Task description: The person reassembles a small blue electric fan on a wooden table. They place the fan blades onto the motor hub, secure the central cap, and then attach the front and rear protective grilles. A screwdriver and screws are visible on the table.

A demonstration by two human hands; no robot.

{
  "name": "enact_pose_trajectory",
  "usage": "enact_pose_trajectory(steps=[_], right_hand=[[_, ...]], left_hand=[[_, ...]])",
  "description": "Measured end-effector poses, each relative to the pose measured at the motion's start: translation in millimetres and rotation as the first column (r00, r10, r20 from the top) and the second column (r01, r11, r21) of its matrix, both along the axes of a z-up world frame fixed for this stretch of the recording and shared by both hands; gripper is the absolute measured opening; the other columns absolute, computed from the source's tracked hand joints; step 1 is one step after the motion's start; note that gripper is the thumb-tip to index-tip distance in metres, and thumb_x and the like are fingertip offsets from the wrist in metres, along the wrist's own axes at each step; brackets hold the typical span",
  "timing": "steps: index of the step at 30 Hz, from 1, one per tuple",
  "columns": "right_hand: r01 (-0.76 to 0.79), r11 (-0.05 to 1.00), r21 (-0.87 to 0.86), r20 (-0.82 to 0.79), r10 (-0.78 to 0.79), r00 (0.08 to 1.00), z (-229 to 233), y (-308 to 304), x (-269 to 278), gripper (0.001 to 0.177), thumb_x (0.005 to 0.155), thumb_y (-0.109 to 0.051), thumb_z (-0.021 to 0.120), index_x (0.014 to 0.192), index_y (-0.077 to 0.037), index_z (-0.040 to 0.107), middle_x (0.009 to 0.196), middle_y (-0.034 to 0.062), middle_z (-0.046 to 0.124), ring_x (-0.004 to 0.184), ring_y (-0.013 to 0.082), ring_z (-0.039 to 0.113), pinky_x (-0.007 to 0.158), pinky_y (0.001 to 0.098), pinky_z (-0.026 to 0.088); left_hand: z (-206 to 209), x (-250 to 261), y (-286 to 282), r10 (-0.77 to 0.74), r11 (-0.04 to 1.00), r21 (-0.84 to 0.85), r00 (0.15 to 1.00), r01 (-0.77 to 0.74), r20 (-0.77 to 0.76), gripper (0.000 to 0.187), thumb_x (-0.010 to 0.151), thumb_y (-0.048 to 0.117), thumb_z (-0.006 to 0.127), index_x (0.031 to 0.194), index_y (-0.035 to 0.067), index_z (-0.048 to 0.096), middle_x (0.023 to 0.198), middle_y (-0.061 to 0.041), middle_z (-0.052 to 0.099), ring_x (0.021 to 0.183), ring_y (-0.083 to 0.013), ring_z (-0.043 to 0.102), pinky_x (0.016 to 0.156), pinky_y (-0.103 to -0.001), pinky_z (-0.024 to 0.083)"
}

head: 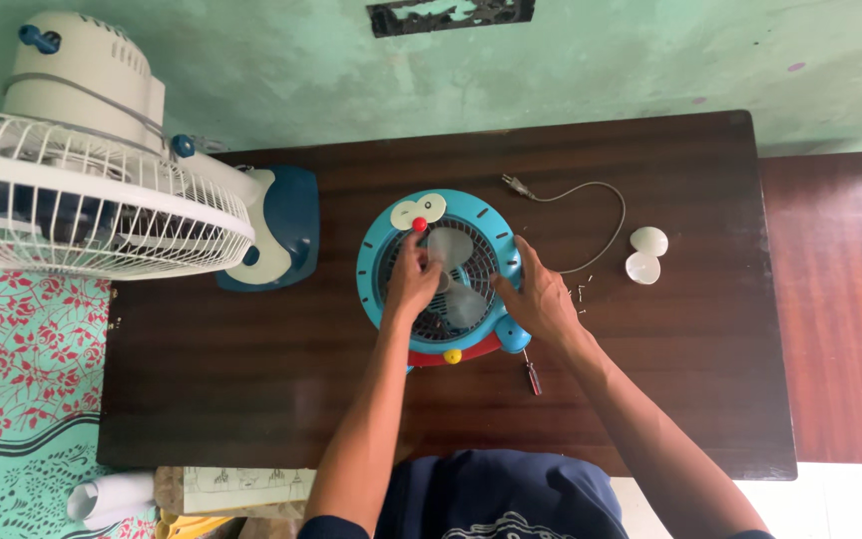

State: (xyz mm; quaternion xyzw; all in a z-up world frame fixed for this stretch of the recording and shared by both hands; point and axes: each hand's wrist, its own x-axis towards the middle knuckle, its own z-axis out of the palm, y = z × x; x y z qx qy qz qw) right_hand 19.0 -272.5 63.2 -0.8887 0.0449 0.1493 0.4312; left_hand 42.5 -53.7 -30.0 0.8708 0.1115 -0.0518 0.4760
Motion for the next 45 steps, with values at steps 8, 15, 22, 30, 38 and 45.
enact_pose_trajectory(steps=[8,15,22,30,38,45], right_hand=[[-0.131,0.969,-0.209,0.153,0.164,0.975,22,0,14,0.067,0.08,-0.027,0.078,0.14,-0.009,0.054,0.127,0.0159,0.064,0.113,0.0389,0.062,0.087,0.0497,0.052],[-0.244,0.97,-0.016,0.609,0.203,0.767,-3,24,29,0.03,0.093,0.0,0.064,0.122,-0.005,0.071,0.117,0.0144,0.073,0.111,0.0356,0.069,0.098,0.0439,0.057],[-0.511,0.786,-0.348,-0.033,0.534,0.845,-107,79,91,0.029,0.073,-0.006,0.073,0.1,0.003,0.074,0.103,0.0253,0.073,0.101,0.0388,0.072,0.087,0.0433,0.059],[-0.447,0.602,-0.662,-0.038,0.568,0.822,-221,82,103,0.028,0.079,-0.012,0.072,0.103,0.002,0.073,0.11,0.0234,0.072,0.102,0.0377,0.072,0.087,0.0445,0.059],[-0.305,0.823,-0.479,-0.074,0.307,0.949,-195,76,102,0.033,0.076,-0.018,0.076,0.105,0.0,0.074,0.112,0.0262,0.07,0.11,0.0377,0.068,0.092,0.0437,0.056],[-0.034,0.891,-0.453,-0.152,-0.04,0.988,-160,86,87,0.031,0.08,-0.011,0.071,0.11,-0.005,0.075,0.113,0.0251,0.071,0.109,0.0382,0.07,0.09,0.0449,0.059]], left_hand=[[28,-17,-19,0.209,0.967,0.124,0.971,-0.223,0.117,0.068,0.083,0.004,0.063,0.148,0.004,0.042,0.114,-0.022,0.067,0.098,-0.0356,0.069,0.09,-0.048,0.052],[12,-16,-4,0.101,0.986,0.107,0.972,-0.126,0.211,0.065,0.086,-0.001,0.061,0.149,0.003,0.044,0.124,-0.024,0.065,0.108,-0.0382,0.066,0.093,-0.047,0.052],[3,-15,0,0.154,0.988,-0.068,0.96,-0.141,0.232,0.055,0.086,0.001,0.064,0.139,0.002,0.047,0.123,-0.024,0.066,0.116,-0.0408,0.064,0.099,-0.048,0.051],[-2,-2,-5,0.159,0.966,-0.21,0.987,-0.154,0.007,0.061,0.088,0.001,0.055,0.143,0.003,0.029,0.132,-0.033,0.056,0.124,-0.049,0.057,0.105,-0.054,0.042],[20,-9,3,0.107,0.957,-0.278,0.99,-0.079,0.089,0.063,0.083,-0.001,0.051,0.144,0.004,0.034,0.134,-0.032,0.057,0.126,-0.0498,0.056,0.108,-0.054,0.043],[14,-11,0,0.107,0.958,-0.276,0.989,-0.075,0.102,0.062,0.083,-0.002,0.051,0.143,0.001,0.034,0.132,-0.033,0.058,0.122,-0.0505,0.058,0.104,-0.055,0.045]])
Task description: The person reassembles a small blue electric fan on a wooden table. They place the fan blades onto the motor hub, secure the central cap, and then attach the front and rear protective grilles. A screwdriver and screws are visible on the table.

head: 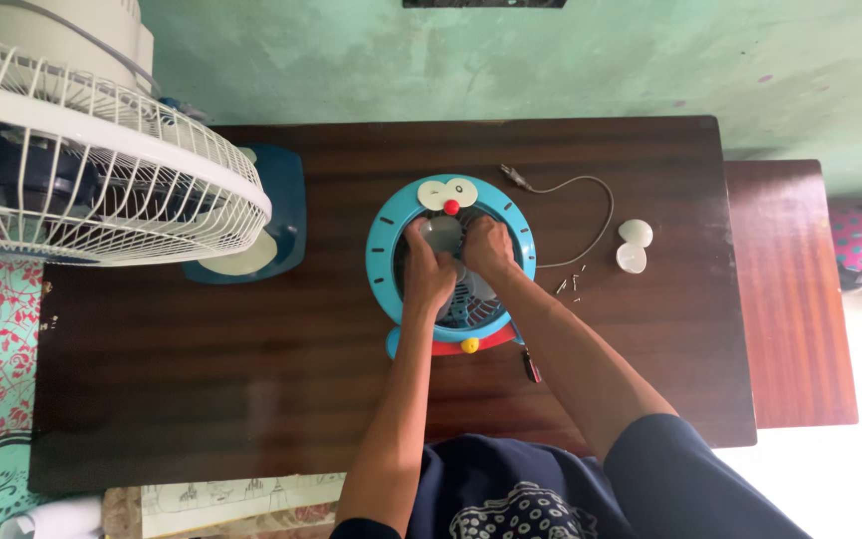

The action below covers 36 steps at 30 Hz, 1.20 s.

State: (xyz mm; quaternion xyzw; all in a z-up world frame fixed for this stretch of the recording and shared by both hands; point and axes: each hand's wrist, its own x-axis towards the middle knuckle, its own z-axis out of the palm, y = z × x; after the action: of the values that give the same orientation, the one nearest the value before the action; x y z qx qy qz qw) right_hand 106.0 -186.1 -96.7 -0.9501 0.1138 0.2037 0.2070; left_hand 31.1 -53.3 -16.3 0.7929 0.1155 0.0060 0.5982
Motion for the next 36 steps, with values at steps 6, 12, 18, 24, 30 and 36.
enact_pose_trajectory(steps=[6,12,18,24,30,36], right_hand=[[-0.355,0.914,-0.198,0.047,0.371,0.927,1,2,6,0.026,0.085,-0.015,0.069,0.107,-0.003,0.076,0.116,0.0244,0.07,0.111,0.038,0.069,0.092,0.045,0.057],[0.15,0.986,0.079,0.099,-0.157,0.983,4,5,-12,0.026,0.082,-0.012,0.069,0.107,-0.007,0.075,0.116,0.0213,0.07,0.112,0.0383,0.067,0.092,0.0473,0.056],[-0.194,0.981,0.002,0.11,0.192,0.975,-20,-5,-13,0.02,0.09,-0.018,0.066,0.097,-0.004,0.078,0.106,0.0246,0.073,0.106,0.0388,0.071,0.093,0.0457,0.057],[-0.152,0.985,0.078,0.078,0.146,0.986,-41,-18,-10,0.023,0.079,-0.014,0.069,0.098,-0.015,0.082,0.108,0.0152,0.075,0.106,0.032,0.072,0.093,0.041,0.057],[-0.41,0.904,-0.119,0.058,0.419,0.906,-68,-22,2,0.025,0.088,-0.018,0.064,0.106,-0.012,0.081,0.118,0.0156,0.074,0.114,0.0317,0.07,0.098,0.0405,0.056],[0.008,0.994,0.11,0.015,-0.009,1.0,-21,-9,-13,0.033,0.085,-0.017,0.064,0.113,-0.002,0.074,0.12,0.0233,0.07,0.118,0.0358,0.066,0.097,0.0431,0.055]], left_hand=[[-5,2,7,0.003,1.0,-0.016,1.0,-0.003,0.014,0.059,0.083,-0.002,0.051,0.14,0.004,0.038,0.127,-0.032,0.063,0.119,-0.0502,0.061,0.104,-0.055,0.046],[-4,-5,3,0.021,1.0,0.013,0.999,-0.022,0.043,0.058,0.084,-0.002,0.052,0.141,0.004,0.038,0.129,-0.032,0.062,0.12,-0.0508,0.06,0.103,-0.056,0.045],[-8,-11,12,0.047,0.998,-0.051,0.999,-0.047,0.002,0.057,0.085,-0.002,0.05,0.141,0.004,0.038,0.128,-0.032,0.063,0.121,-0.0496,0.061,0.103,-0.055,0.046],[-3,-10,7,0.051,0.997,-0.066,0.998,-0.048,0.039,0.057,0.086,-0.002,0.05,0.141,0.002,0.039,0.127,-0.033,0.063,0.12,-0.05,0.061,0.102,-0.054,0.047],[7,-12,7,0.054,0.997,-0.062,0.999,-0.054,-0.002,0.059,0.085,-0.003,0.049,0.143,0.003,0.04,0.13,-0.032,0.062,0.122,-0.049,0.06,0.103,-0.055,0.045],[7,-15,5,0.062,0.997,-0.037,0.998,-0.061,0.026,0.062,0.084,-0.004,0.049,0.145,0.002,0.039,0.137,-0.031,0.058,0.127,-0.0477,0.057,0.107,-0.053,0.043]])
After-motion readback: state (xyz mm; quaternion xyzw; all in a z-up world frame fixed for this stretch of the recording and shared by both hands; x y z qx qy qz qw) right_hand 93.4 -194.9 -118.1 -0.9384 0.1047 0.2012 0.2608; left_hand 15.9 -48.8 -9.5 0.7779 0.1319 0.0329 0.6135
